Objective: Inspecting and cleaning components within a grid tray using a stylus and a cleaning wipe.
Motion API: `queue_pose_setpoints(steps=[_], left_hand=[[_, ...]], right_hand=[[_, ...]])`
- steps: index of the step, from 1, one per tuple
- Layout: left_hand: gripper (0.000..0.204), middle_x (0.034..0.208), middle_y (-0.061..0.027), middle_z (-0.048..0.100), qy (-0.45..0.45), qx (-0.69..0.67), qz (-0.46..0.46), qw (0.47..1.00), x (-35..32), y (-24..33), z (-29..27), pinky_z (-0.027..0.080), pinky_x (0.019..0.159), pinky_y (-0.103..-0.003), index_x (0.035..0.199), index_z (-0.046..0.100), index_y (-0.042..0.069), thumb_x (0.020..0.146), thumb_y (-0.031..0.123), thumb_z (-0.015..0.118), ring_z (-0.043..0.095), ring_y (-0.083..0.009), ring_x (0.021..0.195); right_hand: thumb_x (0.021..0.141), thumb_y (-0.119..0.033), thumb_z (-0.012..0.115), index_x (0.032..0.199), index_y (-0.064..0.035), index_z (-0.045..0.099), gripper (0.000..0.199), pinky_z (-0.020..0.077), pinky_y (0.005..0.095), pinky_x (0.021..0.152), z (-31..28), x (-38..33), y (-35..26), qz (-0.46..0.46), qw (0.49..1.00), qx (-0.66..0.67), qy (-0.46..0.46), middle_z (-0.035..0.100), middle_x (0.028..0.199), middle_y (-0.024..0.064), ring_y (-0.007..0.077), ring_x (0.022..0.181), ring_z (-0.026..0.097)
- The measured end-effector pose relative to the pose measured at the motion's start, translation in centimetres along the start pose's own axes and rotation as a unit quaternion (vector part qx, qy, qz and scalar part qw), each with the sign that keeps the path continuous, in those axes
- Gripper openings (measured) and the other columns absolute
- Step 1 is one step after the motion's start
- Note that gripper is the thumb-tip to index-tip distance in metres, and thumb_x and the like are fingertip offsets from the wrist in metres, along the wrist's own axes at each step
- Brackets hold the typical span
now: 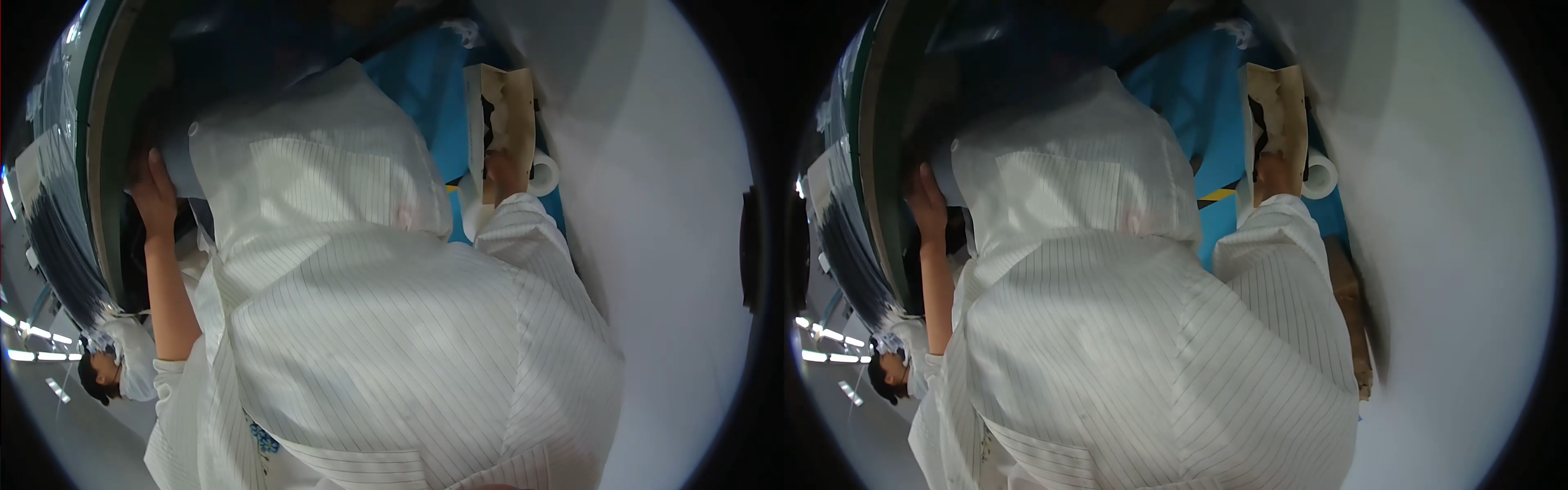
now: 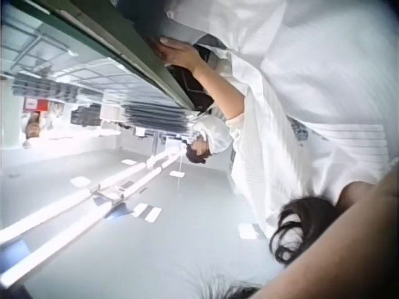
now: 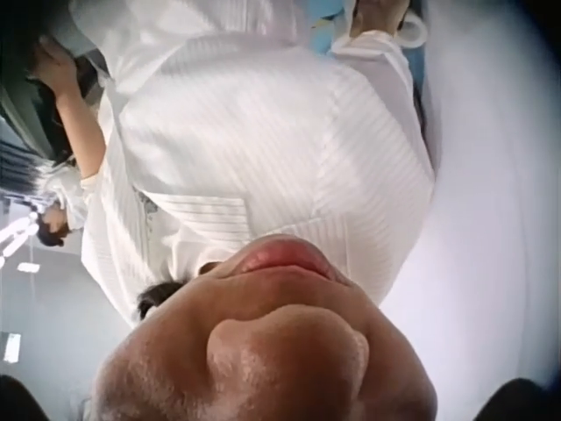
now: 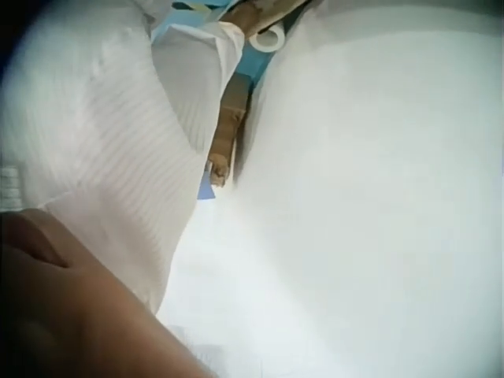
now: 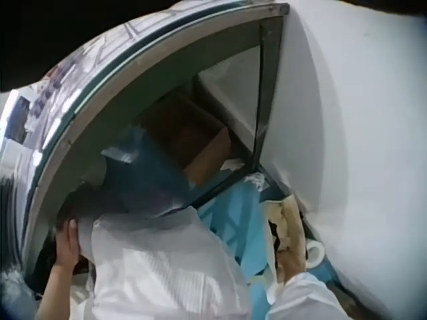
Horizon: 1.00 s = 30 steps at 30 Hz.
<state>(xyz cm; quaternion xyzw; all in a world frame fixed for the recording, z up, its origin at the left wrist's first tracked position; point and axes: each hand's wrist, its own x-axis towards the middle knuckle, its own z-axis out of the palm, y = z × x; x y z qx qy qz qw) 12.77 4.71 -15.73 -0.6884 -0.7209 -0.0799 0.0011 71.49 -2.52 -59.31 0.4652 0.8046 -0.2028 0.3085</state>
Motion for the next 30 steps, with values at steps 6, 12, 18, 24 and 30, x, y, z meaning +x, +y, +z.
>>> queue_pose_setpoints(steps=[6, 12, 18, 24, 30], left_hand=[[0.04, 0.128, -0.0196, 0.055, 0.06, 0.03, 0.048, 0.997, 0.2, 3.5, 0.0, 0.035, 0.103, -0.041, 0.128, 0.054, 0.0, 0.101, 0.023, 0.035, 0.05, -0.036, 0.119], [0.037, 0.12, -0.0204, 0.059, 0.09, 0.049, 0.054, 0.993, 0.6, 2.8, 0.7, 0.039, 0.097, -0.04, 0.121, 0.057, -0.001, 0.1, 0.023, 0.039, 0.055, -0.0347, 0.111], [0.021, 0.095, -0.0151, 0.067, 0.05, -0.082, -0.068, 0.993, 1.7, 5.3, -1.7, 0.049, 0.071, -0.032, 0.101, 0.066, 0.001, 0.094, 0.019, 0.056, 0.064, -0.0276, 0.083], [0.008, 0.1, -0.0129, 0.066, -0.1, -0.258, 0.156, 0.948, 2.5, 15.0, -3.3, 0.05, 0.077, -0.036, 0.088, 0.064, 0.002, 0.081, 0.007, 0.064, 0.062, -0.029, 0.092], [0.04, 0.114, -0.0156, 0.059, -0.063, -0.414, 0.24, 0.876, 1.1, 16.6, -5.6, 0.051, 0.077, -0.038, 0.117, 0.053, 0.004, 0.082, 0.018, 0.067, 0.06, -0.0331, 0.091]], right_hand=[[0.079, -0.019, 0.055, 0.086, -0.0084, 0.072, 0.021, 0.0541, 0.043, 0.073, -1.0, -0.2, 0.1, 0.039, 0.998, 0.046, 0.03, 0.069, 0.088, 0.0103, 0.0284, 0.088, 0.067], [0.079, -0.021, 0.057, 0.088, -0.0075, 0.071, 0.022, 0.0534, 0.0417, 0.074, -3.2, -1.2, 1.9, 0.085, 0.977, 0.131, 0.142, 0.069, 0.09, 0.0124, 0.0287, 0.089, 0.066], [0.079, -0.022, 0.064, 0.087, -0.0057, 0.071, 0.02, 0.0491, 0.0443, 0.08, -11.8, -5.3, 2.8, 0.232, 0.83, 0.492, 0.125, 0.067, 0.091, 0.0181, 0.0366, 0.09, 0.063], [0.08, -0.008, 0.06, 0.091, -0.0015, 0.063, 0.013, 0.0471, 0.0427, 0.077, -28.9, -13.0, 4.9, 0.078, 0.966, 0.196, 0.146, 0.061, 0.092, 0.0202, 0.0377, 0.088, 0.058], [0.093, -0.006, 0.051, 0.097, -0.0035, 0.054, 0.006, 0.0447, 0.0275, 0.071, -52.3, -19.4, -9.6, -0.213, 0.878, 0.423, 0.073, 0.058, 0.087, 0.0023, 0.0119, 0.08, 0.052]])
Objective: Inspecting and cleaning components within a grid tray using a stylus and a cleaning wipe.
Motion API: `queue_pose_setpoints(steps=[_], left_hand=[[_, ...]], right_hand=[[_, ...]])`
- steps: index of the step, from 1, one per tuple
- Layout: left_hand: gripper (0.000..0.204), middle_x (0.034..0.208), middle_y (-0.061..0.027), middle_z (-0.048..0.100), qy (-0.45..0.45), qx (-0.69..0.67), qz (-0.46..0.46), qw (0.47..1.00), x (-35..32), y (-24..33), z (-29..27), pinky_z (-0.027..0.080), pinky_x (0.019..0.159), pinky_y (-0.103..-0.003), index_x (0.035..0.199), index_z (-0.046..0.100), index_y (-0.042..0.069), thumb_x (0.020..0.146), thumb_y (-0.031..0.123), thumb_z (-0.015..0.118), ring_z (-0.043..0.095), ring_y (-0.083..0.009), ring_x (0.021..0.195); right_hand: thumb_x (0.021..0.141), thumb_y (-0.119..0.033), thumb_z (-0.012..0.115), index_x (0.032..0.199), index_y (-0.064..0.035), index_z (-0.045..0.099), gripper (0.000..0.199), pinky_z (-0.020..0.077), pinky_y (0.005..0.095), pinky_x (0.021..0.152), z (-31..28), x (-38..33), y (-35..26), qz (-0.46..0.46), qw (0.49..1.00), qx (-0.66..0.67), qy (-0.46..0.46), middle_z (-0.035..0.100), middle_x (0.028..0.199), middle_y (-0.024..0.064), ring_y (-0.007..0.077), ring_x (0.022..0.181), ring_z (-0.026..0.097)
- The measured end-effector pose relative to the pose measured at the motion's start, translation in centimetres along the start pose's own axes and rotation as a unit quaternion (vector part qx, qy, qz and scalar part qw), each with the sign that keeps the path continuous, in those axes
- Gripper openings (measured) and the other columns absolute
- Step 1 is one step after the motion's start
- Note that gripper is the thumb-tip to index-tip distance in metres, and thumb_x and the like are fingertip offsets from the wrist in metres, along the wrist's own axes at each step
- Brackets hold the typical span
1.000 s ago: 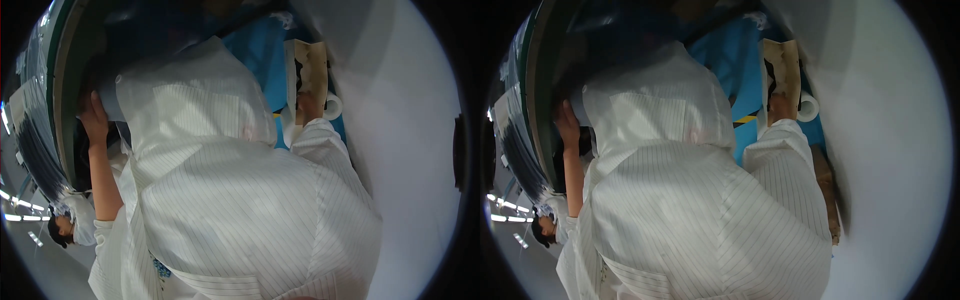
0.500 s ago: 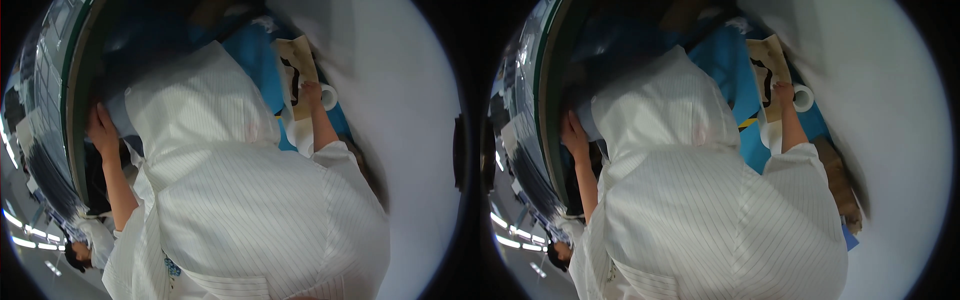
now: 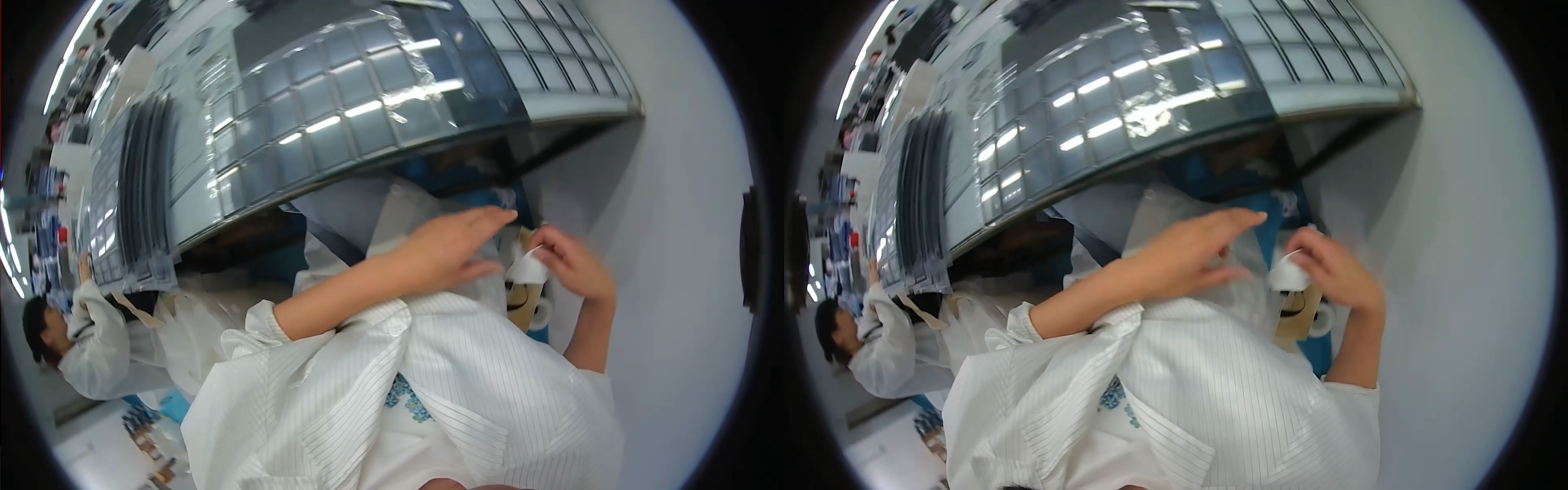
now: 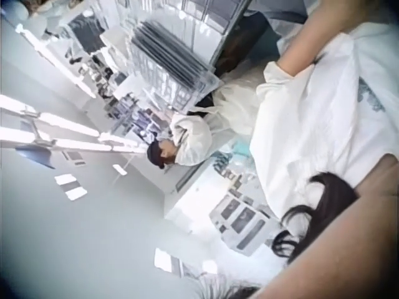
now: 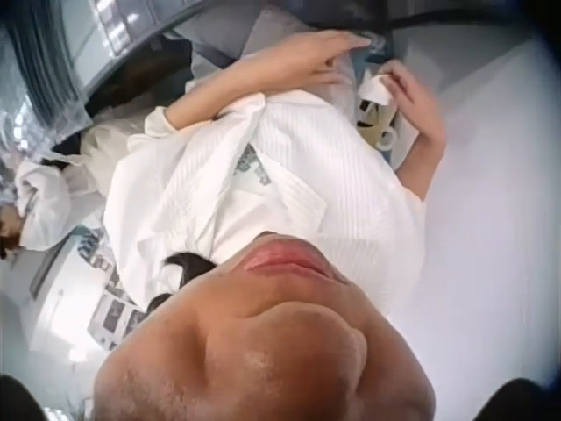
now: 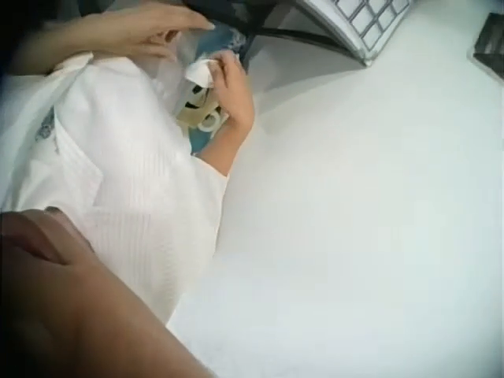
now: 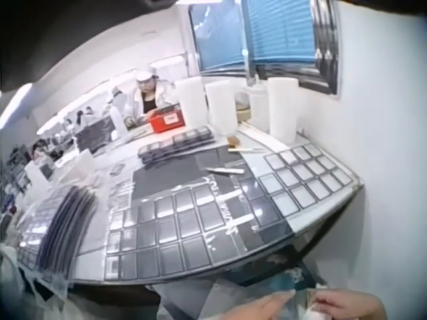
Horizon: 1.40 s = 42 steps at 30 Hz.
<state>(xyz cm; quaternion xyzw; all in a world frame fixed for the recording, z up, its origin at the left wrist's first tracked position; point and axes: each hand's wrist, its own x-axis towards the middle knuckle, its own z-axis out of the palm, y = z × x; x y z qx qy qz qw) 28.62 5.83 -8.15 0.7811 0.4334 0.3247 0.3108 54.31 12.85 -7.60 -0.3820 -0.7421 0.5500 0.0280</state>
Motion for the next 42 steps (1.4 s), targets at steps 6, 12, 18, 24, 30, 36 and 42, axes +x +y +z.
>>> queue_pose_setpoints(steps=[6, 12, 18, 24, 30, 36, 42], left_hand=[[0.04, 0.087, -0.0126, 0.064, -0.028, -0.153, -0.16, 0.975, -2.8, 0.8, -4.8, 0.048, 0.064, -0.033, 0.113, 0.054, 0.002, 0.081, 0.019, 0.071, 0.061, -0.0264, 0.071], [0.017, 0.074, -0.0128, 0.06, 0.099, -0.319, -0.248, 0.909, -5.8, 0.7, -7.9, 0.044, 0.06, -0.03, 0.088, 0.061, 0.0, 0.083, 0.013, 0.069, 0.054, -0.0195, 0.063], [0.019, 0.079, -0.0099, 0.065, 0.204, -0.012, 0.008, 0.979, -4.7, 0.5, -10.3, 0.047, 0.058, -0.035, 0.087, 0.065, 0.002, 0.076, 0.014, 0.075, 0.062, -0.0255, 0.067], [0.032, 0.103, -0.0078, 0.064, 0.278, 0.247, 0.013, 0.928, -1.3, -3.1, -13.1, 0.047, 0.058, -0.029, 0.103, 0.066, 0.003, 0.074, 0.014, 0.075, 0.056, -0.0179, 0.064], [0.03, 0.113, -0.0048, 0.063, 0.233, 0.314, -0.032, 0.92, -1.2, -4.0, -12.6, 0.044, 0.059, -0.025, 0.103, 0.066, 0.003, 0.078, 0.02, 0.07, 0.052, -0.013, 0.066], [0.03, 0.115, -0.0047, 0.063, 0.228, 0.301, -0.035, 0.925, -1.1, -4.1, -12.7, 0.043, 0.058, -0.025, 0.102, 0.066, 0.003, 0.078, 0.021, 0.07, 0.05, -0.0131, 0.065], [0.03, 0.116, -0.0036, 0.064, 0.226, 0.289, -0.044, 0.929, -1.0, -4.0, -12.7, 0.044, 0.058, -0.026, 0.104, 0.067, 0.004, 0.077, 0.017, 0.071, 0.052, -0.0138, 0.063]], right_hand=[[0.089, -0.003, 0.058, 0.104, -0.0018, 0.054, 0.016, 0.0441, 0.0224, 0.069, 4.0, 5.1, -10.3, -0.073, 0.971, 0.228, -0.026, 0.058, 0.09, 0.0016, 0.0066, 0.078, 0.052], [0.081, -0.013, 0.073, 0.08, -0.0017, 0.062, 0.016, 0.0453, 0.0231, 0.067, 4.6, 9.4, -11.4, -0.321, 0.94, 0.112, 0.028, 0.059, 0.086, 0.0055, 0.0142, 0.075, 0.057], [0.086, -0.011, 0.065, 0.091, -0.0019, 0.058, 0.012, 0.0482, 0.0285, 0.065, 1.1, 10.7, -15.4, -0.143, 0.883, 0.444, -0.045, 0.061, 0.081, 0.0134, 0.0182, 0.074, 0.061], [0.085, -0.001, 0.057, 0.105, -0.0022, 0.062, 0.02, 0.0501, 0.0303, 0.071, -0.5, 16.7, -18.1, -0.328, 0.88, -0.27, 0.212, 0.06, 0.1, 0.0121, 0.0253, 0.086, 0.061], [0.077, -0.003, 0.062, 0.106, -0.0025, 0.065, 0.029, 0.0469, 0.0339, 0.077, -0.9, 18.0, -18.7, -0.348, 0.774, -0.514, 0.123, 0.057, 0.105, 0.0085, 0.0249, 0.092, 0.058], [0.074, -0.004, 0.063, 0.101, -0.0005, 0.065, 0.026, 0.0447, 0.0331, 0.072, 0.0, 17.8, -19.4, -0.352, 0.744, -0.548, 0.15, 0.057, 0.098, 0.0062, 0.0228, 0.085, 0.057], [0.069, -0.005, 0.061, 0.085, -0.0008, 0.061, 0.016, 0.0439, 0.0303, 0.069, 0.1, 16.7, -19.1, -0.329, 0.723, -0.586, 0.16, 0.052, 0.087, 0.0051, 0.0194, 0.081, 0.053]])
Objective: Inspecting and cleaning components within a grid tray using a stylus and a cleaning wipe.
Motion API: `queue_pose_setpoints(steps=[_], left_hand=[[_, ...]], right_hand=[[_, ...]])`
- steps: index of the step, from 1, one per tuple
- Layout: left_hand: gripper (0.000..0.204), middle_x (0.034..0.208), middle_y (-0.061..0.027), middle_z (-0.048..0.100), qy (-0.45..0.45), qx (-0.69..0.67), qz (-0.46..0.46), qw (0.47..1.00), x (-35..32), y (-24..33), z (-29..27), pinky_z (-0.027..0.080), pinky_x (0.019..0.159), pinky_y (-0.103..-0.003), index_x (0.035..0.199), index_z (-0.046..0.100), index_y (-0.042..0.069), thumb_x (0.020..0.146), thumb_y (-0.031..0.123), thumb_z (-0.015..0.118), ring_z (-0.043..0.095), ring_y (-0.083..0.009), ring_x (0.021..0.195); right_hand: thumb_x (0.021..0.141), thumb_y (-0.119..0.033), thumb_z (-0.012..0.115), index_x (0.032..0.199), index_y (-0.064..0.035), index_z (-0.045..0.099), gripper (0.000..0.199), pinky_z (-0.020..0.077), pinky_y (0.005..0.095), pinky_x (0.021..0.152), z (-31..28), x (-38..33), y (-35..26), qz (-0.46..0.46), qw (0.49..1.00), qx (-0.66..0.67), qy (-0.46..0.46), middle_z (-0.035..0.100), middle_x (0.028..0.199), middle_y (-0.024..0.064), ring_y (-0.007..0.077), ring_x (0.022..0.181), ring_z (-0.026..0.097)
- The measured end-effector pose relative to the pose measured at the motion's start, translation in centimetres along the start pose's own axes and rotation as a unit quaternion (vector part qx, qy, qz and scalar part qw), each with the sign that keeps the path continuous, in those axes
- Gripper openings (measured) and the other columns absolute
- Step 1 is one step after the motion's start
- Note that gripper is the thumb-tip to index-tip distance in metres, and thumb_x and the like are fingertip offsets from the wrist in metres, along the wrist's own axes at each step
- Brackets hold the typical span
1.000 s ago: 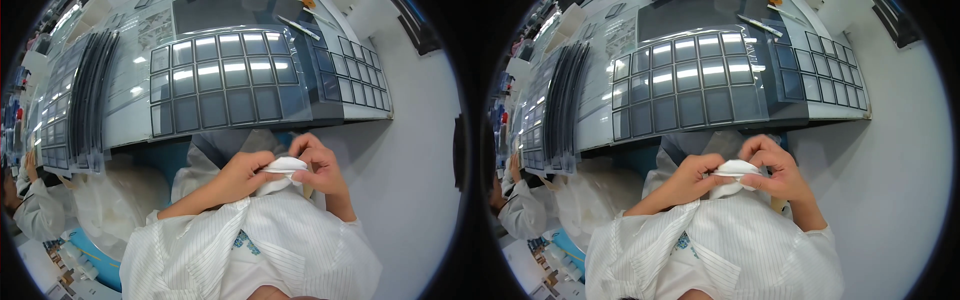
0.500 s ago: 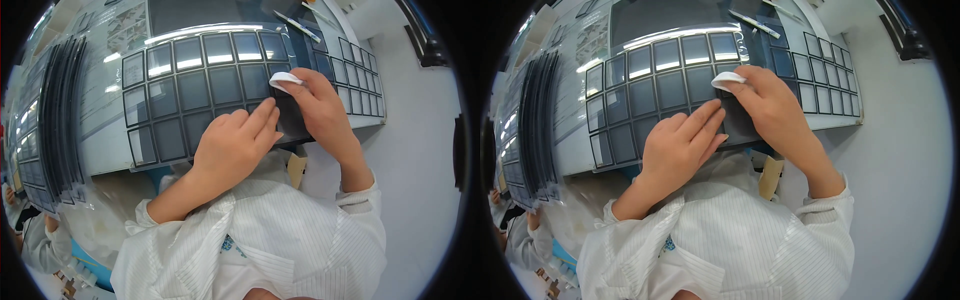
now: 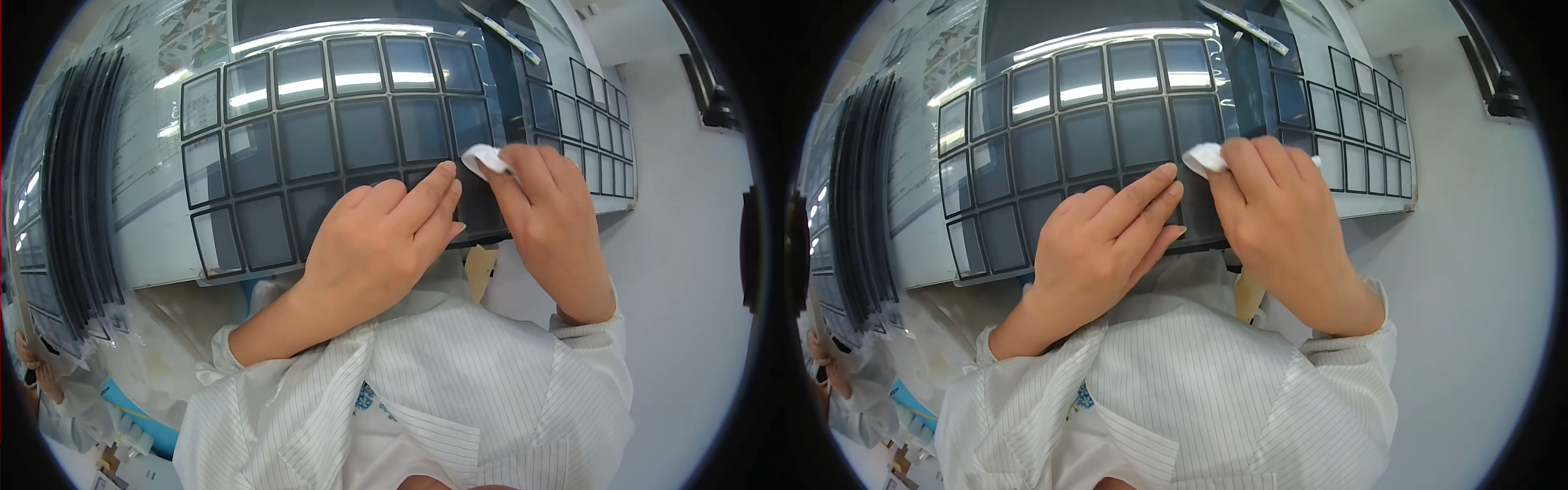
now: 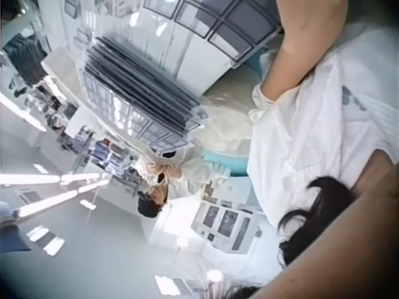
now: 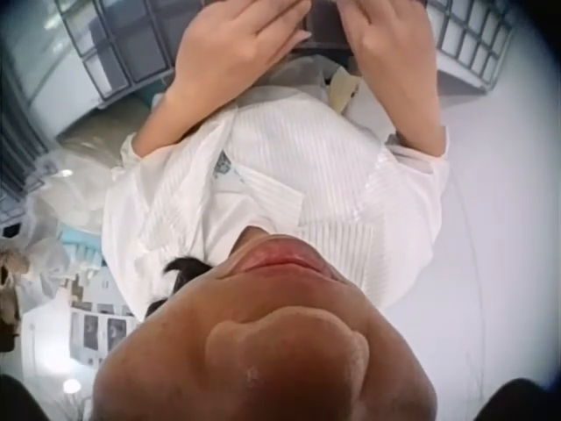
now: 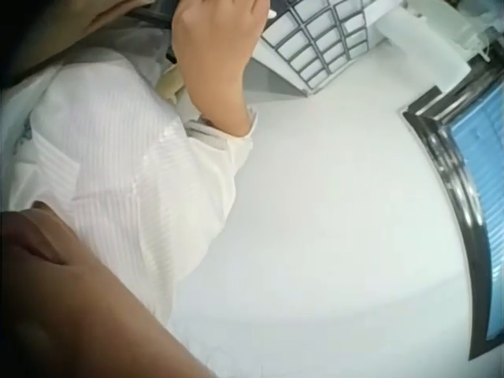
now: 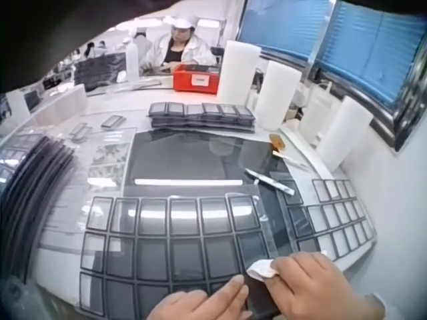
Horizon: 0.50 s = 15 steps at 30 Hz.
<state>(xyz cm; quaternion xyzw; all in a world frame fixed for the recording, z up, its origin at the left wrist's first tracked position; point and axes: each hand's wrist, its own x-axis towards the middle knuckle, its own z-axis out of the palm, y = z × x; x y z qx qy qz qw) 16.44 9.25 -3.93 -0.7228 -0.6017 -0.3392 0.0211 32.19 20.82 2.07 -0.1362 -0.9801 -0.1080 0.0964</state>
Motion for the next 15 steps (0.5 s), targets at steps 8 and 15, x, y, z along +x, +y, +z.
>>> queue_pose_setpoints(steps=[8, 15], left_hand=[[0.031, 0.116, -0.0043, 0.064, -0.014, -0.002, -0.006, 1.0, -0.2, 0.1, -0.2, 0.045, 0.058, -0.027, 0.104, 0.067, 0.003, 0.077, 0.017, 0.072, 0.053, -0.0139, 0.063], [0.031, 0.115, -0.004, 0.064, 0.001, 0.005, -0.017, 1.0, -0.1, -0.2, -0.2, 0.045, 0.058, -0.026, 0.103, 0.067, 0.004, 0.075, 0.016, 0.073, 0.053, -0.0139, 0.062]], right_hand=[[0.07, -0.002, 0.064, 0.098, 0.0006, 0.065, 0.028, 0.0451, 0.0337, 0.067, -0.5, -0.6, 0.8, 0.073, 0.997, -0.003, -0.025, 0.058, 0.099, 0.0079, 0.0237, 0.082, 0.057], [0.064, -0.006, 0.063, 0.084, -0.0028, 0.062, 0.02, 0.0421, 0.0317, 0.054, -1.7, -1.0, 2.0, -0.039, 0.992, 0.119, -0.001, 0.057, 0.083, 0.0064, 0.0208, 0.064, 0.054]])
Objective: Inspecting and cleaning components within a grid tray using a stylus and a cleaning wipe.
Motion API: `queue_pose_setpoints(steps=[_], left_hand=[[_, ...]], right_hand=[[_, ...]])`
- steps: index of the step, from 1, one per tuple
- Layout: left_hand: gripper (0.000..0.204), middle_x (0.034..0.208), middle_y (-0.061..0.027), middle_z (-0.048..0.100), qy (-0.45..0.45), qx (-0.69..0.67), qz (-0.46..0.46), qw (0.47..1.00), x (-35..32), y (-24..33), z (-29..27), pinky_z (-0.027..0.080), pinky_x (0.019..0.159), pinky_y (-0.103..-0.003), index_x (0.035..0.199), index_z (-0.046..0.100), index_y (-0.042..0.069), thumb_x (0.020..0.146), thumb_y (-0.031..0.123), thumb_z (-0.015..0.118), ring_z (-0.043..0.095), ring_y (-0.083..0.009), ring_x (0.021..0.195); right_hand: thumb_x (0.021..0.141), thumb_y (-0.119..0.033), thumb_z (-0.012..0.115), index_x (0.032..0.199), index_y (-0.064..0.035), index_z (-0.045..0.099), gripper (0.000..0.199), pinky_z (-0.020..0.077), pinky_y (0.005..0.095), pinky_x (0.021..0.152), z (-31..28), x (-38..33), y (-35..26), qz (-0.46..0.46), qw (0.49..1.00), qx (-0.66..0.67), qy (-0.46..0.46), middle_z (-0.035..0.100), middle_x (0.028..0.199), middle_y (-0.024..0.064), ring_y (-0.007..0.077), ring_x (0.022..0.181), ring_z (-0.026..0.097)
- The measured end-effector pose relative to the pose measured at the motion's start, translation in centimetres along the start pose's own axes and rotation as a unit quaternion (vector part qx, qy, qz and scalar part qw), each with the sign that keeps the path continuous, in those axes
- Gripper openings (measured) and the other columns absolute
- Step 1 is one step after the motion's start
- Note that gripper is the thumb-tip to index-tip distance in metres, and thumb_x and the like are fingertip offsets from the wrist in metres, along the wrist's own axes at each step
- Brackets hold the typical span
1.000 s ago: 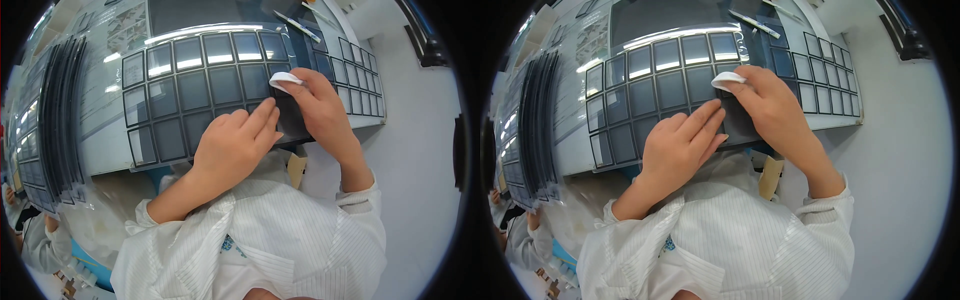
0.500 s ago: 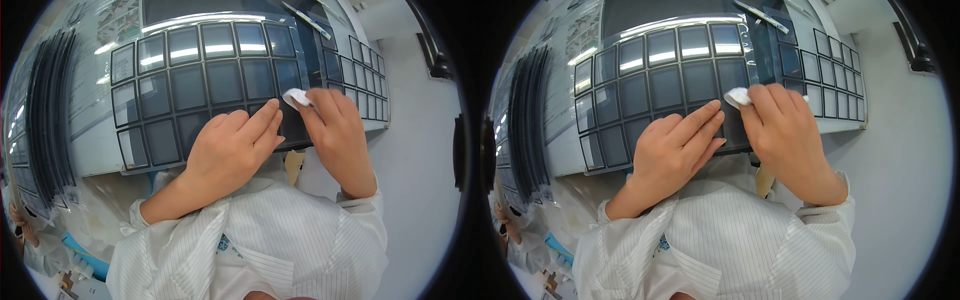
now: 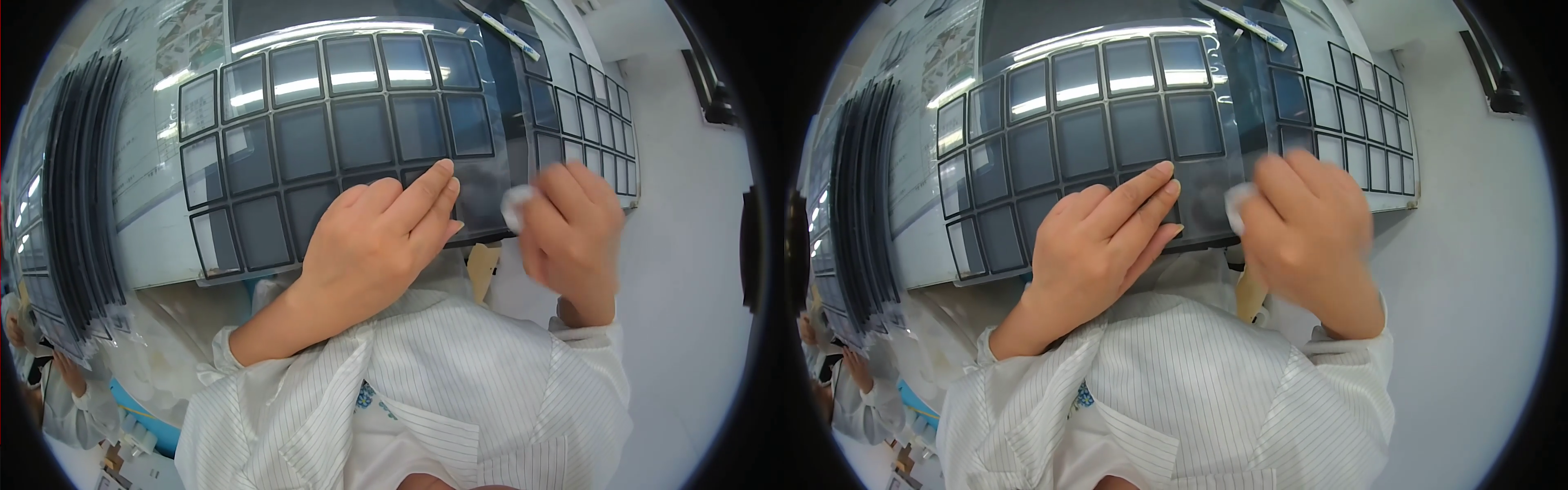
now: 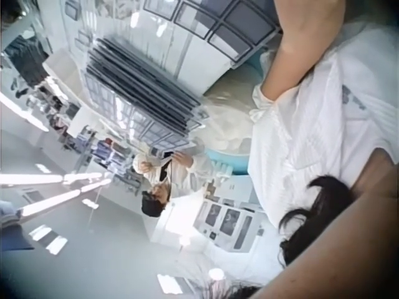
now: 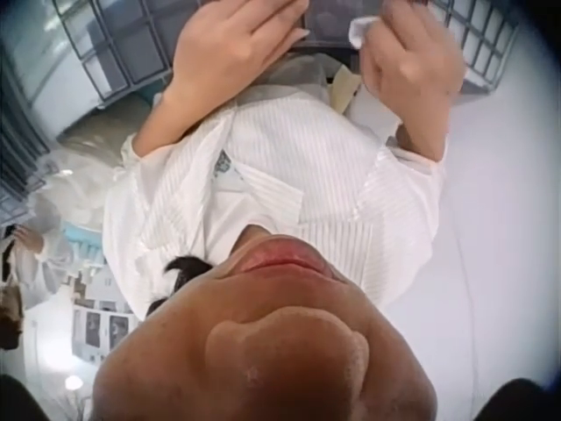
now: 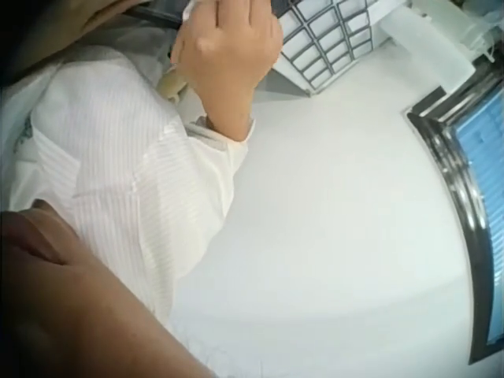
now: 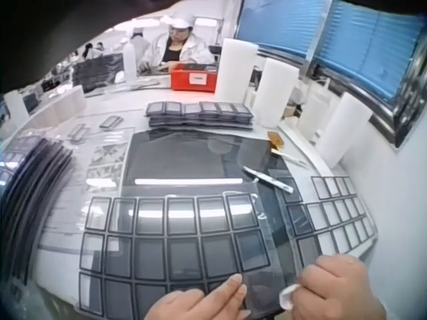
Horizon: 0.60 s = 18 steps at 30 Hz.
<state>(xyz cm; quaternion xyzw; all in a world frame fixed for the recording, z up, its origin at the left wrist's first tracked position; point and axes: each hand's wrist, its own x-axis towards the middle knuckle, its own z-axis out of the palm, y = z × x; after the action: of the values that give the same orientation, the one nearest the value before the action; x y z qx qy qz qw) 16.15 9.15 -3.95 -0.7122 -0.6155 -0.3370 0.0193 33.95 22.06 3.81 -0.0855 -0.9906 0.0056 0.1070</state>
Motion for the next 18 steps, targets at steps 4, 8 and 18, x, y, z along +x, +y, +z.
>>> queue_pose_setpoints(steps=[4, 8, 18], left_hand=[[0.03, 0.115, -0.0041, 0.064, 0.01, -0.03, 0.03, 0.999, 1.0, 0.5, 0.3, 0.045, 0.057, -0.026, 0.102, 0.068, 0.005, 0.074, 0.015, 0.074, 0.052, -0.0149, 0.06], [0.029, 0.111, -0.0054, 0.066, 0.011, 0.004, 0.008, 1.0, 0.8, 0.8, -0.2, 0.043, 0.055, -0.027, 0.101, 0.068, 0.004, 0.074, 0.012, 0.074, 0.053, -0.0161, 0.059], [0.018, 0.092, -0.0098, 0.068, -0.005, -0.215, 0.1, 0.971, -1.7, 2.9, -1.2, 0.046, 0.05, -0.027, 0.088, 0.067, 0.004, 0.073, 0.01, 0.075, 0.061, -0.0178, 0.059]], right_hand=[[0.061, -0.002, 0.056, 0.077, -0.0033, 0.06, 0.017, 0.0384, 0.0289, 0.048, -4.7, -4.6, 1.3, -0.078, 0.852, 0.464, -0.229, 0.052, 0.067, 0.0078, 0.0197, 0.053, 0.048], [0.073, 0.001, 0.052, 0.082, -0.0031, 0.059, 0.012, 0.0377, 0.0236, 0.052, -2.5, -8.2, 1.7, 0.23, 0.891, 0.379, 0.101, 0.053, 0.07, 0.0044, 0.0121, 0.056, 0.048], [0.094, -0.012, 0.058, 0.082, -0.0047, 0.053, 0.015, 0.0277, 0.0183, 0.053, -4.2, -7.8, 6.0, 0.284, 0.885, 0.171, 0.327, 0.044, 0.068, -0.0054, 0.0008, 0.061, 0.035]])
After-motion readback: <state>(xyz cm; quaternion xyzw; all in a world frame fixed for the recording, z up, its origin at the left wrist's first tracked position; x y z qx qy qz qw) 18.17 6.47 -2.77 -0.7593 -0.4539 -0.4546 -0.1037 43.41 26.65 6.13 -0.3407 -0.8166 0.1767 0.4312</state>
